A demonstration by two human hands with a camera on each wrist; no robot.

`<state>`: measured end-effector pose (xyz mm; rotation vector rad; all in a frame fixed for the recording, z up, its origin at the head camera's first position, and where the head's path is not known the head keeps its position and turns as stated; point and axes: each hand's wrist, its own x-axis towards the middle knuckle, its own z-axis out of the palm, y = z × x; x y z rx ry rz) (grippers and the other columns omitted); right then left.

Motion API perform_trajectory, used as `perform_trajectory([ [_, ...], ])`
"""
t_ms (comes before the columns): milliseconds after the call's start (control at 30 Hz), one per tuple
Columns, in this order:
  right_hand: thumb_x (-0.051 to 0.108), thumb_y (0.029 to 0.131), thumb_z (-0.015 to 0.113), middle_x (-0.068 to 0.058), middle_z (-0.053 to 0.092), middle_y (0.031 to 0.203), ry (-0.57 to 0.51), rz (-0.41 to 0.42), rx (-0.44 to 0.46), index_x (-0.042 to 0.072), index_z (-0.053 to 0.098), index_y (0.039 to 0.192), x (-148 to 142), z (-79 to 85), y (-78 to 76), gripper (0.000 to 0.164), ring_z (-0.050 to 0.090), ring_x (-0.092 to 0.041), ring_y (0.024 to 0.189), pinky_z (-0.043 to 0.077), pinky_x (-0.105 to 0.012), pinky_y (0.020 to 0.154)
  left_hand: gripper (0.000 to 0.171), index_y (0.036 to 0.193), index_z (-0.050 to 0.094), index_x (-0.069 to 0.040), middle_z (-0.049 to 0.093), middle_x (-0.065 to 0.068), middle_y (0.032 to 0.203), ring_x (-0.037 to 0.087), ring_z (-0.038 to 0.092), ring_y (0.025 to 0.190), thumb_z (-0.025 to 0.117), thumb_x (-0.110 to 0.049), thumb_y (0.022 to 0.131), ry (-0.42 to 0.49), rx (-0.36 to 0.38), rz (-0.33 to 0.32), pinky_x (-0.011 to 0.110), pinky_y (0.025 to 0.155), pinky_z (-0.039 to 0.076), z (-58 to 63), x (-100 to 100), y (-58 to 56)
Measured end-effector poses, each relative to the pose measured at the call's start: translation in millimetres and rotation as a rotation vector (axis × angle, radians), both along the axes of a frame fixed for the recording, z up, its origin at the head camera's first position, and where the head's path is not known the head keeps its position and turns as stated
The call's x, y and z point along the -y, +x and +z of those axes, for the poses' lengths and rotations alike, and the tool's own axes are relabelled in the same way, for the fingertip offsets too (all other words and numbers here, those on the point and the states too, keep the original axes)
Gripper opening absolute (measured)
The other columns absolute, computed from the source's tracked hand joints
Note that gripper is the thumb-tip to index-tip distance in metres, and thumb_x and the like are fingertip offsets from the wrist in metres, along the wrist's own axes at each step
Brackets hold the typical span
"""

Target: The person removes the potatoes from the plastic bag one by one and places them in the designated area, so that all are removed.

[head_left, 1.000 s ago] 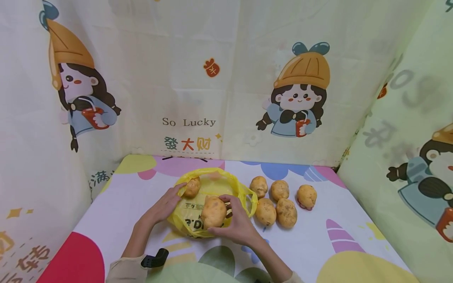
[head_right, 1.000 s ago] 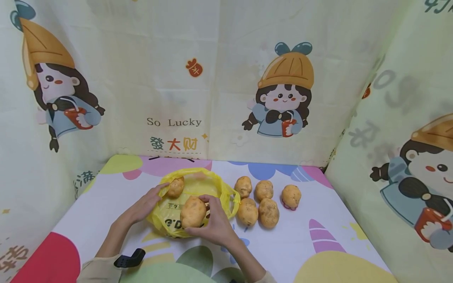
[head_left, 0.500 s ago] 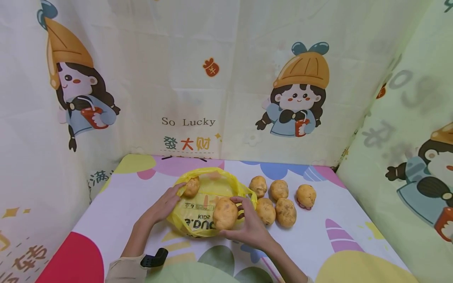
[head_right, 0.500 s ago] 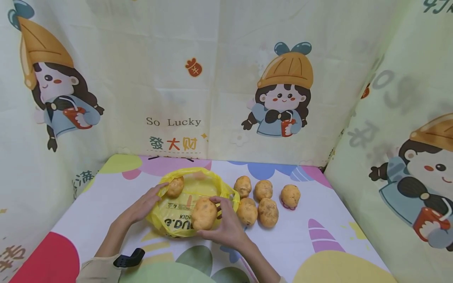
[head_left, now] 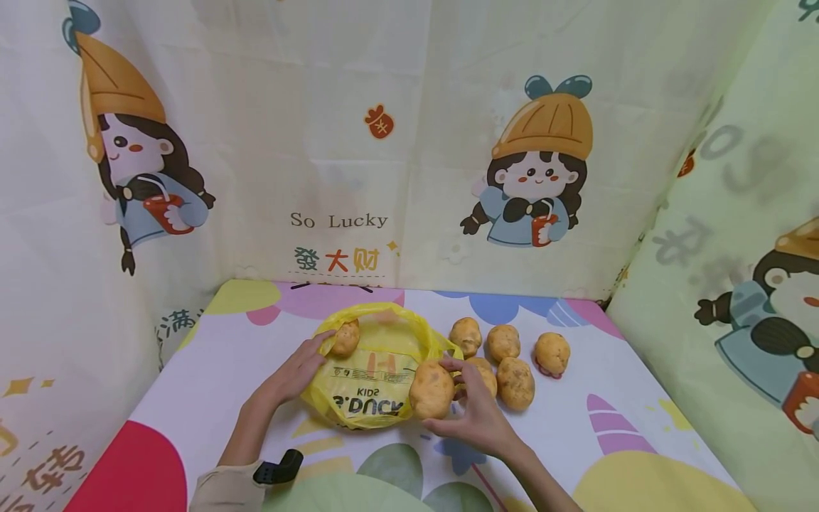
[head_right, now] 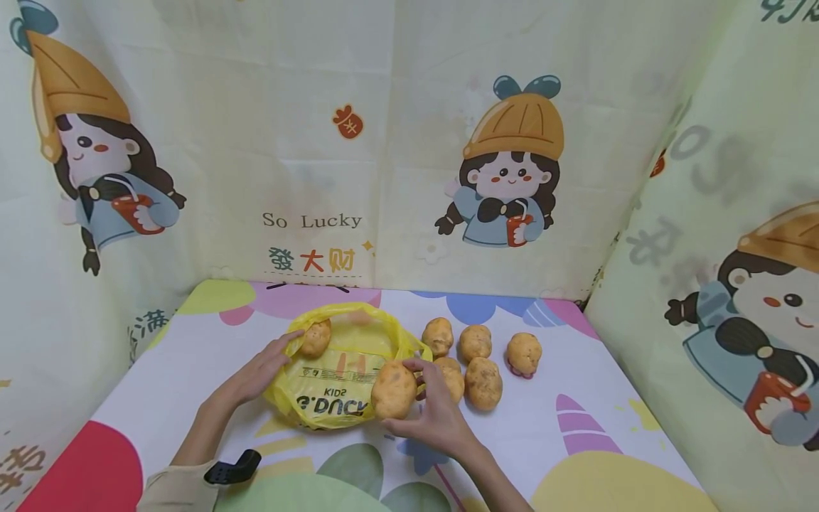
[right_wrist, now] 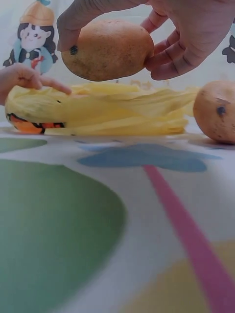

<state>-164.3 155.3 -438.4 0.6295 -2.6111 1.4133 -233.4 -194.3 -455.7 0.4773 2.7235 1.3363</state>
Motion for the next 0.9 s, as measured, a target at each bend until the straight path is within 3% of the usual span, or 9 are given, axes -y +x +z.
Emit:
perform_trajectory([
  [200, 0.026, 0.064, 0.097, 0.003, 0.052, 0.138, 0.032, -0.019, 0.002, 0.017, 0.048, 0.141, -10, -0.9, 3.0, 0.091, 0.055, -0.020, 0.112, 0.053, -0.035, 0.090, 0.060, 0.157, 0.032, 0.000, 0.035, 0.030, 0.157, 0.046, 0.029, 0.146, 0.033, -0.008, 0.098, 0.011, 0.000, 0.001, 0.064, 0.117, 0.022, 0.0, -1, -0.3],
  [433, 0.029, 0.065, 0.096, 0.000, 0.051, 0.136, 0.076, -0.035, -0.102, 0.019, 0.046, 0.142, -23, 0.3, 8.2, 0.092, 0.055, -0.018, 0.108, 0.054, -0.033, 0.086, 0.060, 0.157, 0.032, 0.001, 0.034, 0.030, 0.157, 0.047, 0.028, 0.147, 0.033, -0.007, 0.097, 0.016, -0.005, -0.004, 0.065, 0.118, 0.021, -0.1, 0, -0.8],
  [667, 0.023, 0.063, 0.097, 0.001, 0.050, 0.137, 0.096, -0.049, -0.191, 0.013, 0.046, 0.143, -39, 4.0, 11.2, 0.095, 0.052, -0.014, 0.104, 0.052, -0.034, 0.081, 0.060, 0.157, 0.031, 0.001, 0.033, 0.030, 0.158, 0.048, 0.027, 0.148, 0.033, -0.007, 0.097, 0.020, 0.000, -0.003, 0.065, 0.118, 0.020, -0.9, 0, -1.1],
  [900, 0.027, 0.064, 0.097, 0.001, 0.052, 0.134, 0.140, -0.114, -0.169, 0.017, 0.047, 0.140, -51, 6.1, 13.2, 0.091, 0.052, -0.015, 0.101, 0.054, -0.034, 0.080, 0.061, 0.158, 0.031, 0.000, 0.033, 0.030, 0.158, 0.047, 0.027, 0.147, 0.033, -0.008, 0.097, 0.015, 0.013, 0.003, 0.065, 0.118, 0.020, -0.9, -1, -0.2],
])
